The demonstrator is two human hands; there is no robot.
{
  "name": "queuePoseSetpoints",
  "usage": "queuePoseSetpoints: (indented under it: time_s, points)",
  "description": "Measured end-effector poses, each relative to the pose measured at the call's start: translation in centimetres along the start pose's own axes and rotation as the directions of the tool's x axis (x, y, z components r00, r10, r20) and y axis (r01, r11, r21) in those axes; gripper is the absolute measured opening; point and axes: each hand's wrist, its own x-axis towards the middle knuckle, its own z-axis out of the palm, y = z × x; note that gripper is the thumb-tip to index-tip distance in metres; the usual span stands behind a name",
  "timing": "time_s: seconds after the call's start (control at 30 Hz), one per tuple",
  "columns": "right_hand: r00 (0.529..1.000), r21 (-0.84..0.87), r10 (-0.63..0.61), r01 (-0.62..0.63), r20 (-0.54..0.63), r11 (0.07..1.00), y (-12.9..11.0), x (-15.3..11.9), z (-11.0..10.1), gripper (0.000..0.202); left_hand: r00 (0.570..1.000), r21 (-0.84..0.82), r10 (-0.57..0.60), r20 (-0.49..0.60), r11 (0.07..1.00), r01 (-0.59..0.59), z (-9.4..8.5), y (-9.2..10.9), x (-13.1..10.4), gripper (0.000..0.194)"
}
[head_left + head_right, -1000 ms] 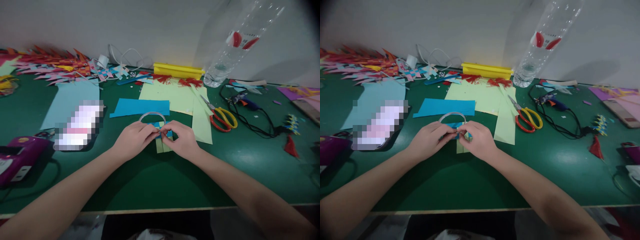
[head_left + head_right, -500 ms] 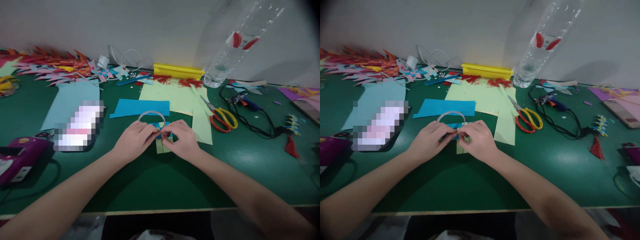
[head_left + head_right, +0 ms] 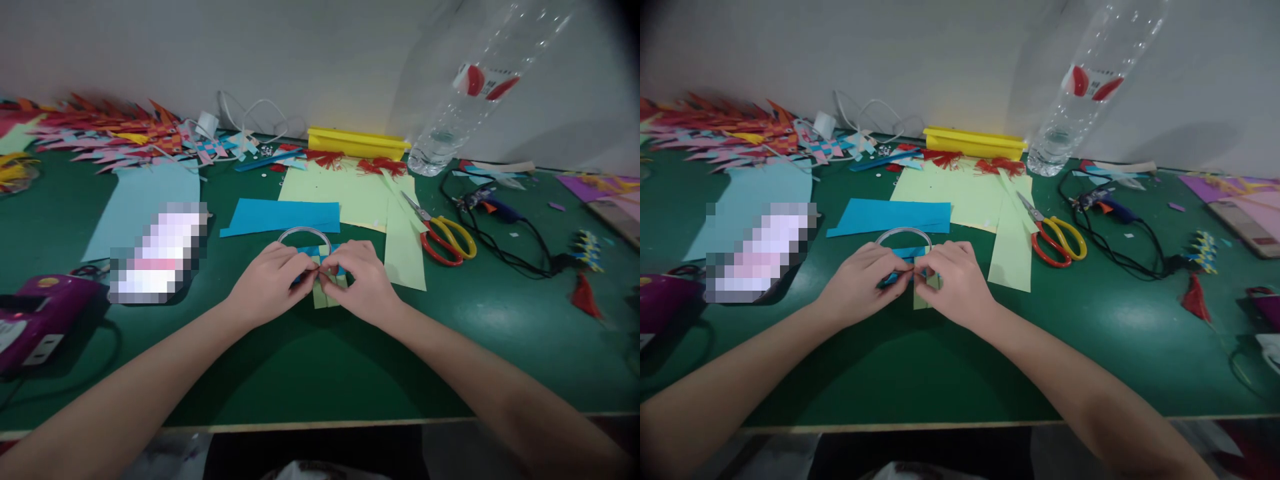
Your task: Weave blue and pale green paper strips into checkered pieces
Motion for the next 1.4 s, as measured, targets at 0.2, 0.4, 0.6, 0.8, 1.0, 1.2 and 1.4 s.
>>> queuePoseSetpoints:
  time_s: [0.2, 0.4, 0.6, 0.8, 1.0, 1.2, 1.4]
  points:
    - [0.987, -0.115, -0.158, 0.152, -0.044, 0.982, 0.5, 0.0, 0.1, 0.012, 0.999, -0.002, 0.030, 0.012, 1.000, -0.030, -0.2, 0.0, 0.3, 0.007]
    - [0.964, -0.192, -0.263, 0.251, -0.041, 0.949, 0.5, 0.0, 0.0, 0.013, 0.999, -0.130, -0.012, 0.052, 0.991, 0.018, -0.5, 0.0, 0.3, 0.006]
    - [0.887, -0.347, -0.461, 0.424, -0.029, 0.837, 0.6, -0.1, -0.7, 0.005, 0.988, -0.274, -0.120, 0.102, 0.951, 0.144, -1.1, 0.5, 0.3, 0.007]
    - [0.810, -0.410, -0.585, 0.547, 0.039, 0.730, 0.3, -0.2, -1.7, 0.004, 0.971, -0.402, -0.191, 0.143, 0.886, 0.233, -1.6, 0.8, 0.3, 0.006]
    - [0.774, -0.460, -0.630, 0.586, 0.072, 0.667, 0.1, 0.0, -2.2, 0.013, 0.951, -0.532, -0.228, 0.211, 0.789, 0.307, -1.8, 0.7, 0.5, 0.010]
    - [0.761, -0.453, -0.645, 0.601, 0.072, 0.658, 0.2, 0.0, -2.3, 0.006, 0.945, -0.532, -0.267, 0.190, 0.780, 0.328, -1.6, 0.6, 0.4, 0.010]
    - [0.763, -0.394, -0.640, 0.619, 0.093, 0.680, -0.2, -0.3, -1.3, 0.014, 0.837, -0.335, -0.542, -0.075, 0.804, 0.491, -2.6, -2.5, 0.1, 0.010]
